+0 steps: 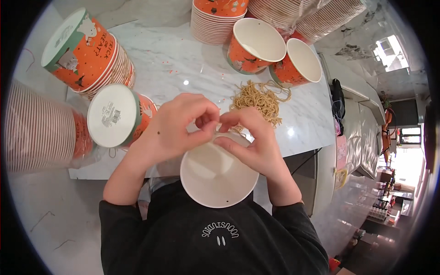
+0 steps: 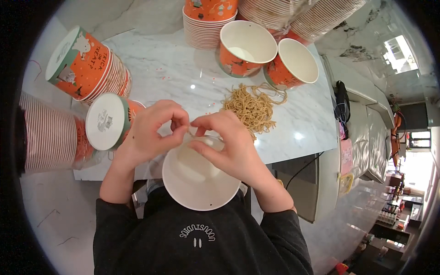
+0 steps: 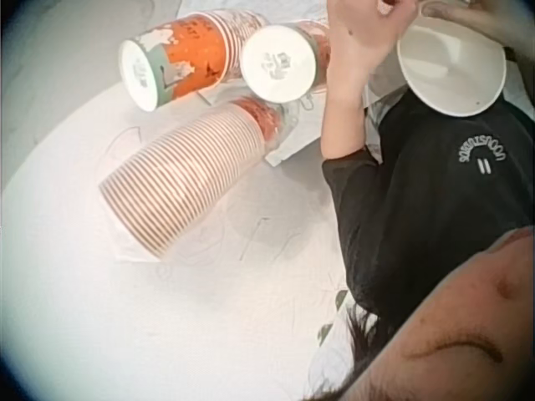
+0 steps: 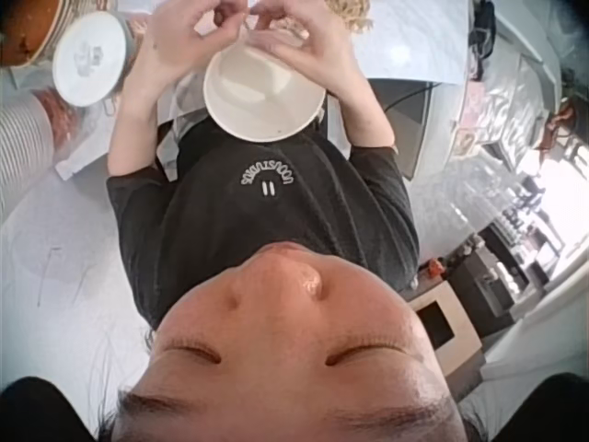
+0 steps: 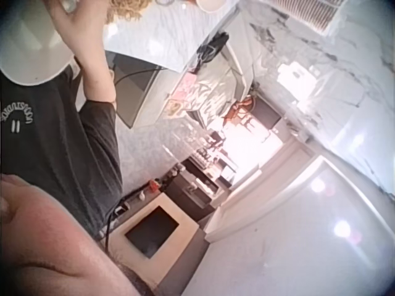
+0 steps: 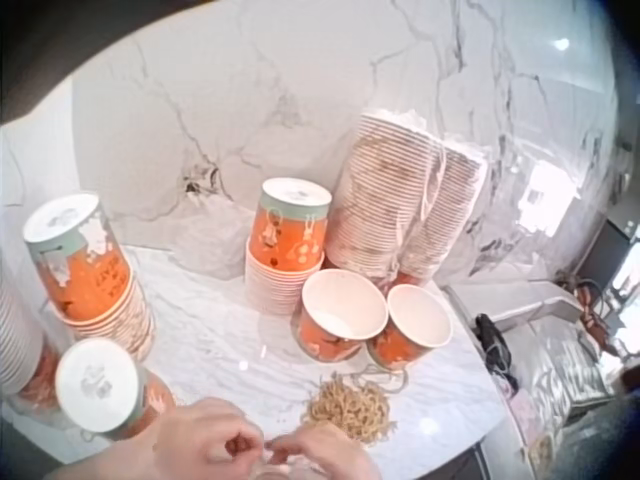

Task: Attaching rubber bands to pre-punched holes in paper bowls to prepare them for packaging or use.

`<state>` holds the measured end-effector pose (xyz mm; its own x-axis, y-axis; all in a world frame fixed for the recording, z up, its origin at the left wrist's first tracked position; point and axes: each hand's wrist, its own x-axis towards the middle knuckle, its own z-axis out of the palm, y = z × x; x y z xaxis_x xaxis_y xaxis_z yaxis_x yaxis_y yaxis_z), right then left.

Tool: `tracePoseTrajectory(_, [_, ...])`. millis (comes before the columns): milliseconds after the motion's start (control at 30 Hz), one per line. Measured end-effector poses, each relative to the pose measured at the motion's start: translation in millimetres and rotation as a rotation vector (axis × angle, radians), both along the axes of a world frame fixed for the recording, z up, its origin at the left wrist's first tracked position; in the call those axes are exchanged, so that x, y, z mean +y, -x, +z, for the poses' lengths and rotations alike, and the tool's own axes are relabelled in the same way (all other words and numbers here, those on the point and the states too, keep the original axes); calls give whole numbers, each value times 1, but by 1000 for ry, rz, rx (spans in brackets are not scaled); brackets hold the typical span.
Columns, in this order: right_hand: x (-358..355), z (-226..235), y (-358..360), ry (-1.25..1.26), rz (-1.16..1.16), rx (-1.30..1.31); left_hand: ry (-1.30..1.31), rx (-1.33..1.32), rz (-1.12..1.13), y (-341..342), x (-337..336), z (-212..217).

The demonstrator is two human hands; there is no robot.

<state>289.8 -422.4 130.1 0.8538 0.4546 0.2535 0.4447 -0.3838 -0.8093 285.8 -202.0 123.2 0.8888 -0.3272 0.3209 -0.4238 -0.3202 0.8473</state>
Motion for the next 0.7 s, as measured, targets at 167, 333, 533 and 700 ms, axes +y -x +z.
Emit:
tracePoseTrajectory(167, [2, -7, 0, -48, 47, -43, -13, -71, -69, 3, -1, 2])
tracePoseTrajectory(333, [5, -6, 3, 107, 17, -204, -23, -400, 24, -1, 1, 3])
tracePoseTrajectory(533, [1, -7, 4, 106, 158, 36, -22, -479, -13, 0, 9, 9])
tracePoseTrajectory(700, [-1, -11, -4, -640, 199, 1190, 15, -426, -175, 13, -13, 2])
